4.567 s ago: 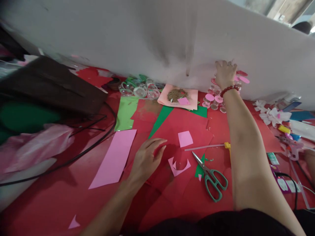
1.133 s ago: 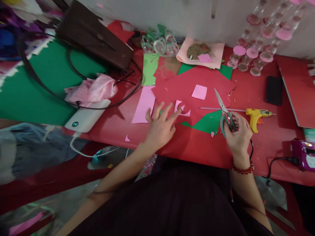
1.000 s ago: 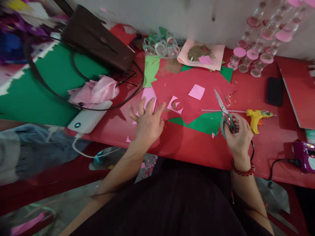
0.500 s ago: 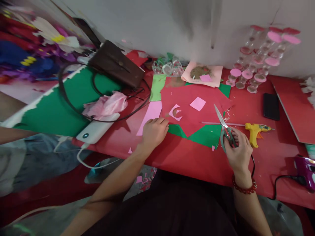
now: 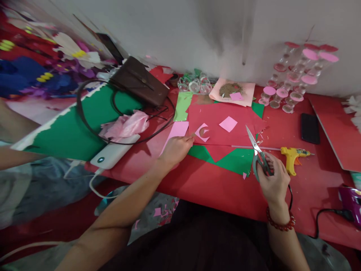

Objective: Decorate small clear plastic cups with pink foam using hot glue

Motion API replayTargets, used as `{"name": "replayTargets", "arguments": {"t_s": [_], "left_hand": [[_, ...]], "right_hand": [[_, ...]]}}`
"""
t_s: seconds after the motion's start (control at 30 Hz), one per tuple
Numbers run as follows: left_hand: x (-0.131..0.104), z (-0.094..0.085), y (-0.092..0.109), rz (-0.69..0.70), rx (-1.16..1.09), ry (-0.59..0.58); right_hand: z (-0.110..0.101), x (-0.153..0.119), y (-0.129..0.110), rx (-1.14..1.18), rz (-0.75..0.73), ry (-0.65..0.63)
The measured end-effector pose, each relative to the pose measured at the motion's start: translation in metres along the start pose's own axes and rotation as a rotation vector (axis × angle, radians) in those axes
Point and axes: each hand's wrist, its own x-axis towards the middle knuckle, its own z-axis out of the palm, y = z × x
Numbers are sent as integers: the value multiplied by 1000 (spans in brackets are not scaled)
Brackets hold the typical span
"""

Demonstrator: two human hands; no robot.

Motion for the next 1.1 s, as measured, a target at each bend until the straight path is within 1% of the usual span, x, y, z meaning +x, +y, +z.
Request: {"name": "replayTargets", "arguments": {"t_s": [0.07,0.13,0.23,0.33,0.4,0.47,0.53,0.6,0.67,0.73,0.8,0.87,0.93,0.97,1.1], "left_hand": [[-1,3,-5,19,-1,-6],[-9,8,-9,29,-35,14],[-27,18,-13,13,-81,81],[-41,23,-18,8,-114,158],[-45,20,-22,-5,-142,243],[-45,13,-27,-55,-207,315],[-42,4,-32,-156,-289,335],[-33,-5,-38,-292,-333,322],[-15,-12,-49,-407,-341,325],[12,-15,-65,-432,-393,372],[46,-16,-85,-418,-481,397],[82,-15,-105,-454,-549,395],[117,-16,-120,-459,-556,335],[133,-16,-125,-454,-544,300],[186,-19,-132,-491,-511,286]], "right_hand": [[0,0,1,5,-4,2],[0,0,2,8,-10,8],[0,0,3,1,-29,18],[0,0,1,-16,-60,-11],[0,0,-3,-28,-98,-60],[0,-1,-7,-23,-146,-148],[0,-2,-10,-9,-200,-252],[1,-3,-10,0,-256,-334],[2,-4,-8,-15,-317,-376],[4,-5,-4,-46,-372,-379],[6,-5,0,-81,-410,-365],[8,-5,4,-109,-433,-353],[9,-4,7,-139,-462,-331],[10,-4,8,-155,-475,-310],[14,-4,9,-177,-485,-237]]}}
